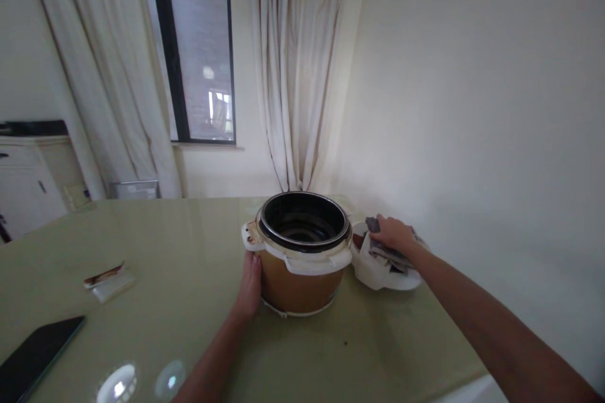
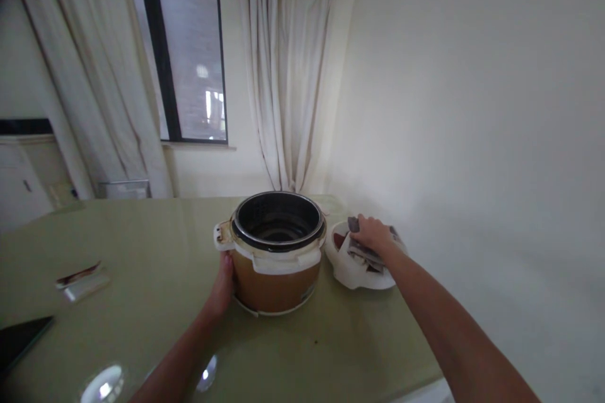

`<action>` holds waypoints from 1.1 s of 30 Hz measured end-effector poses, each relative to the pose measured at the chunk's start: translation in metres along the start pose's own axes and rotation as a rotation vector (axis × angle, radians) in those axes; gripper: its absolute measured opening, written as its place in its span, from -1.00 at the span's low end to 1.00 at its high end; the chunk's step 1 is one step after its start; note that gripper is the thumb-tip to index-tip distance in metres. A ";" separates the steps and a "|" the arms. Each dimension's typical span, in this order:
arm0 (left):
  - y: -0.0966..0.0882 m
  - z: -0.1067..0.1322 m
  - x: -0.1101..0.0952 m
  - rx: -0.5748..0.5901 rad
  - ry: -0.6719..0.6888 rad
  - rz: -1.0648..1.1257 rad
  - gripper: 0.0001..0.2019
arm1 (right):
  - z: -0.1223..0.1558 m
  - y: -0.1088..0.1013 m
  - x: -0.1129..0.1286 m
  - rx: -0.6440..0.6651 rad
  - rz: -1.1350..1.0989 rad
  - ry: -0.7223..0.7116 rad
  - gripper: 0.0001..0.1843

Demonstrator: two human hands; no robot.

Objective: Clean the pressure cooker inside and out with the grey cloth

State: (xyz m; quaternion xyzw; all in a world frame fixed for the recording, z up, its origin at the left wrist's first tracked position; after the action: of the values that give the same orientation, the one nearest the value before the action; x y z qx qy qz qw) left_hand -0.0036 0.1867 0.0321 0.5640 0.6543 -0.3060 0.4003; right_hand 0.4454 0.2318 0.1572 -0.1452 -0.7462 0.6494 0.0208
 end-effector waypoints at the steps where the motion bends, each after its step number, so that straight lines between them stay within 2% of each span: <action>1: 0.000 0.000 0.001 0.009 -0.011 0.004 -0.35 | 0.000 0.009 0.005 0.005 -0.016 -0.007 -0.42; 3: 0.000 0.000 0.003 0.011 -0.026 0.007 -0.34 | -0.001 0.021 0.013 0.016 -0.049 -0.008 -0.43; 6: -0.003 0.001 0.003 -0.004 -0.029 -0.002 -0.32 | -0.004 0.027 0.021 0.023 -0.076 -0.002 -0.46; 12: -0.007 0.000 -0.002 -0.028 -0.032 -0.017 -0.27 | -0.002 0.021 0.029 -0.008 -0.116 -0.009 -0.47; 16: -0.005 -0.001 -0.009 -0.016 -0.029 -0.040 -0.29 | 0.000 0.016 0.018 -0.033 -0.149 -0.007 -0.49; 17: -0.008 0.000 -0.011 -0.050 -0.019 -0.065 -0.30 | 0.001 0.013 0.012 -0.042 -0.160 -0.010 -0.49; 19: -0.021 0.009 -0.018 -0.195 0.063 -0.175 -0.28 | 0.002 0.006 -0.004 -0.077 -0.193 -0.011 -0.51; 21: -0.028 0.029 -0.034 -0.331 0.294 -0.348 -0.25 | 0.006 -0.003 -0.023 -0.126 -0.253 -0.003 -0.53; 22: -0.021 0.044 -0.045 -0.325 0.467 -0.434 -0.25 | 0.008 -0.008 -0.034 -0.155 -0.295 0.000 -0.54; 24: 0.019 0.079 -0.064 -0.101 0.841 -0.549 -0.36 | 0.013 -0.017 -0.054 -0.208 -0.400 0.003 -0.55; 25: 0.050 0.098 -0.068 0.138 0.987 -0.573 -0.47 | 0.017 -0.021 -0.064 -0.232 -0.459 0.005 -0.56; 27: 0.109 0.133 -0.070 0.604 1.141 -0.572 -0.54 | 0.024 -0.029 -0.080 -0.287 -0.581 0.023 -0.57; 28: 0.132 0.147 -0.074 0.713 1.245 -0.596 -0.53 | 0.028 -0.032 -0.086 -0.318 -0.646 0.040 -0.57; 29: 0.152 0.152 -0.077 0.732 1.299 -0.680 -0.51 | 0.033 -0.036 -0.091 -0.354 -0.715 0.062 -0.56; 31: 0.179 0.141 -0.081 0.659 1.265 -0.891 -0.47 | 0.044 -0.043 -0.093 -0.418 -0.838 0.104 -0.51; 33: 0.188 0.127 -0.080 0.566 1.222 -1.096 -0.46 | 0.057 -0.048 -0.084 -0.434 -0.845 0.124 -0.44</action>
State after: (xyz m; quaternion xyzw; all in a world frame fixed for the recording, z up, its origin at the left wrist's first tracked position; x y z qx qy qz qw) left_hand 0.2074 0.0725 0.0492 0.3131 0.8335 -0.2504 -0.3803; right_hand 0.5048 0.1514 0.2081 0.1317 -0.8555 0.4034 0.2967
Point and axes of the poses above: each hand's wrist, its own z-axis away from the middle knuckle, its own y-axis out of the palm, x = y × z, the point moved 8 cm from there along -z, towards the middle knuckle, and after that the axes turned 1 degree about y, right-handed, at the moved point
